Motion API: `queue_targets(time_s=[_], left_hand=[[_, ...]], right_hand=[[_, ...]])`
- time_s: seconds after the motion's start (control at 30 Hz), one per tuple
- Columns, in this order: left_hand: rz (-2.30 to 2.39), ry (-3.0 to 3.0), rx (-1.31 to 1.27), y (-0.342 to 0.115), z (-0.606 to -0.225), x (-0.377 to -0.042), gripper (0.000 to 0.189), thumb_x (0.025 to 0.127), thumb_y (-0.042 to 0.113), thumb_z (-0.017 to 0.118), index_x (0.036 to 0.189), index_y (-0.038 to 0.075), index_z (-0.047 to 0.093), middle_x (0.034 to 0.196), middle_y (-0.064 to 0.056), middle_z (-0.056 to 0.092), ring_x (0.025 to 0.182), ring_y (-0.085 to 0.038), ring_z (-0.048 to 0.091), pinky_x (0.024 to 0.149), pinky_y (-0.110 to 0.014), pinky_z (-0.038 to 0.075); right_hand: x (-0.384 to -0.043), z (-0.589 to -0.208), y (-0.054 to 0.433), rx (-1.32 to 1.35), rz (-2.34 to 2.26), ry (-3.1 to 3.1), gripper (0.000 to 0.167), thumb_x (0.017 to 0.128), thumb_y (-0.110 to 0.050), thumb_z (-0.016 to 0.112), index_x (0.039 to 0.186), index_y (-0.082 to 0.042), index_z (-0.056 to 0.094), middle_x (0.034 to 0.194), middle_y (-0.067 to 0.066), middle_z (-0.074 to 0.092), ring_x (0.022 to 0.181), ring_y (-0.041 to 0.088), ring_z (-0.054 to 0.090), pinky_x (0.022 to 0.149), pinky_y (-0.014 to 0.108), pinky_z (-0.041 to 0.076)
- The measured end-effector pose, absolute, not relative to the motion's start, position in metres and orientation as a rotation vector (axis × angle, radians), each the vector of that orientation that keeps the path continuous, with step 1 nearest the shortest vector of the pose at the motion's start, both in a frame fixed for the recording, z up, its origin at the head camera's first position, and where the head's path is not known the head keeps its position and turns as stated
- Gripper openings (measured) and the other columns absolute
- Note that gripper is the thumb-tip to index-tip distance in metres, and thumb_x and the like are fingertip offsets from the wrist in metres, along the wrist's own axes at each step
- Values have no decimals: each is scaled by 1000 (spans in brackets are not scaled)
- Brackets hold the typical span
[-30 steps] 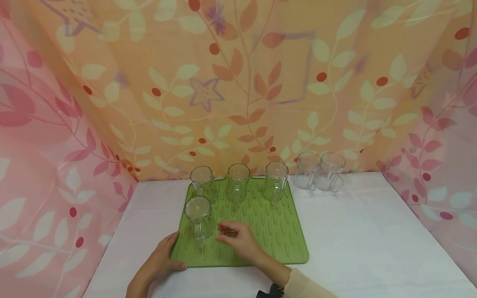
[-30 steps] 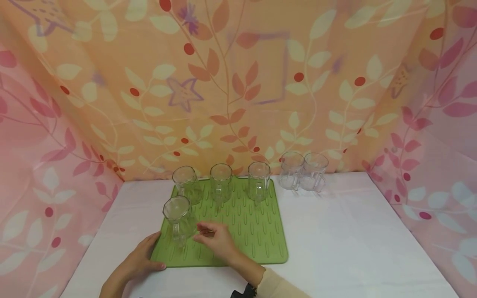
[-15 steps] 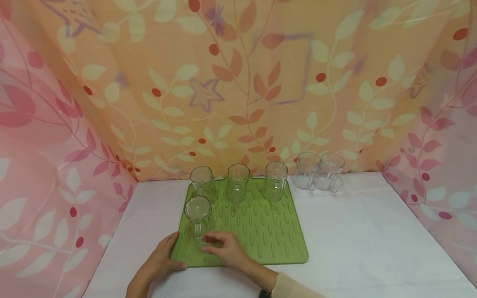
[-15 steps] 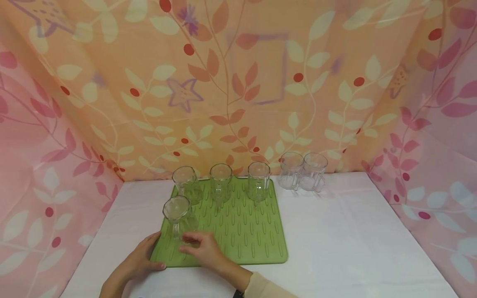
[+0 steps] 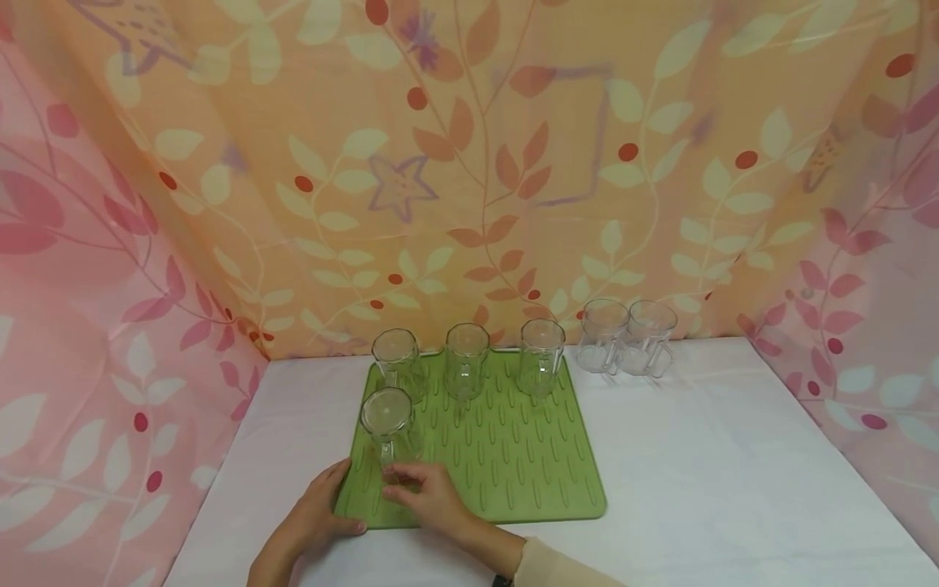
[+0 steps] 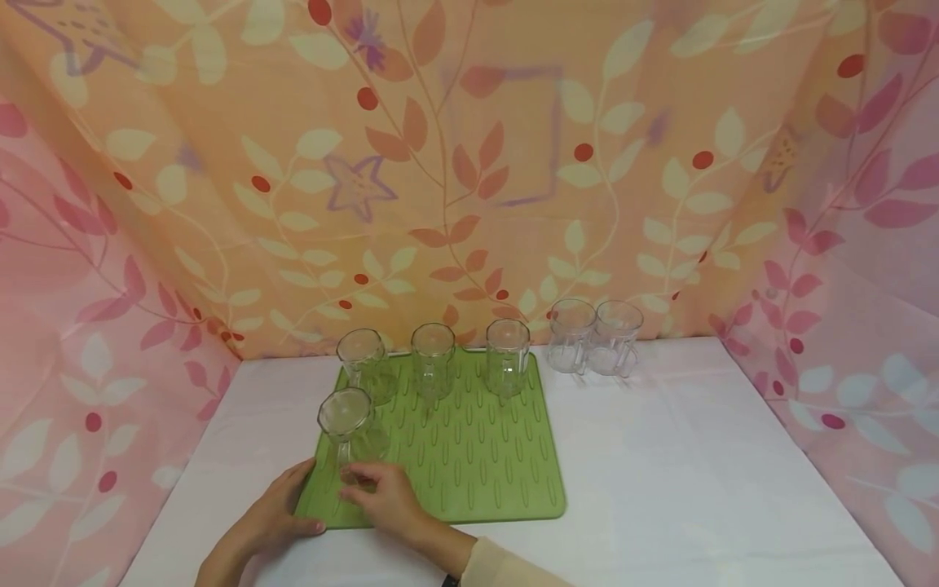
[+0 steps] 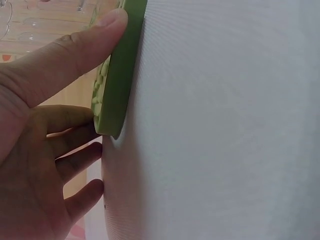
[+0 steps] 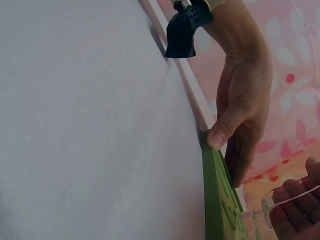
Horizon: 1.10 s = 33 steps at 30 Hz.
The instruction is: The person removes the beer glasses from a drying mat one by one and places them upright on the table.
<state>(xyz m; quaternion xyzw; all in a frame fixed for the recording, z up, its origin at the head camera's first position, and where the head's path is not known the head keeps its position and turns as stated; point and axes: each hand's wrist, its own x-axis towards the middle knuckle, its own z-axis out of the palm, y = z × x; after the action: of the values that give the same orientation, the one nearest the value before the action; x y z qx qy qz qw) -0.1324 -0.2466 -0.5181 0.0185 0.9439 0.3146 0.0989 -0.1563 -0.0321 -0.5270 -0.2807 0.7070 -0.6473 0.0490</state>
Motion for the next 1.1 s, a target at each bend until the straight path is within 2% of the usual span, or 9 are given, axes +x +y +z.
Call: queue_targets(time_s=[0.2, 0.3, 0.8, 1.1], left_hand=[[913, 2793, 52, -247, -520, -133, 111, 58, 27, 92, 146, -8, 34, 147, -32, 38, 136, -53, 34, 109, -65, 33], [913, 2791, 45, -247, -520, -132, 111, 59, 27, 92, 146, -8, 34, 148, -31, 38, 137, -53, 33, 110, -65, 32], [944, 2780, 38, -247, -519, -131, 111, 59, 28, 92, 147, -5, 34, 149, -30, 37, 137, -53, 33, 108, -66, 33], [942, 2783, 41, -247, -520, -132, 111, 58, 27, 92, 147, -5, 34, 148, -30, 38, 137, -53, 33, 108, -66, 33]], right_hand=[[-156, -528, -34, -808, -1985, 2234, 22, 89, -9, 68, 103, 7, 71, 97, 17, 75, 89, 18, 73, 80, 18, 57], [-155, -526, -32, -777, -1997, 2237, 19, 89, -10, 69, 98, 7, 72, 94, 16, 75, 85, 15, 72, 77, 17, 57], [-157, -517, -25, -763, -1955, 2269, 14, 86, -1, 69, 93, 11, 71, 87, 21, 74, 78, 31, 72, 71, 15, 56], [-160, -517, -16, -827, -1968, 2318, 14, 87, -9, 70, 93, 3, 73, 87, 14, 75, 77, 20, 71, 72, 18, 57]])
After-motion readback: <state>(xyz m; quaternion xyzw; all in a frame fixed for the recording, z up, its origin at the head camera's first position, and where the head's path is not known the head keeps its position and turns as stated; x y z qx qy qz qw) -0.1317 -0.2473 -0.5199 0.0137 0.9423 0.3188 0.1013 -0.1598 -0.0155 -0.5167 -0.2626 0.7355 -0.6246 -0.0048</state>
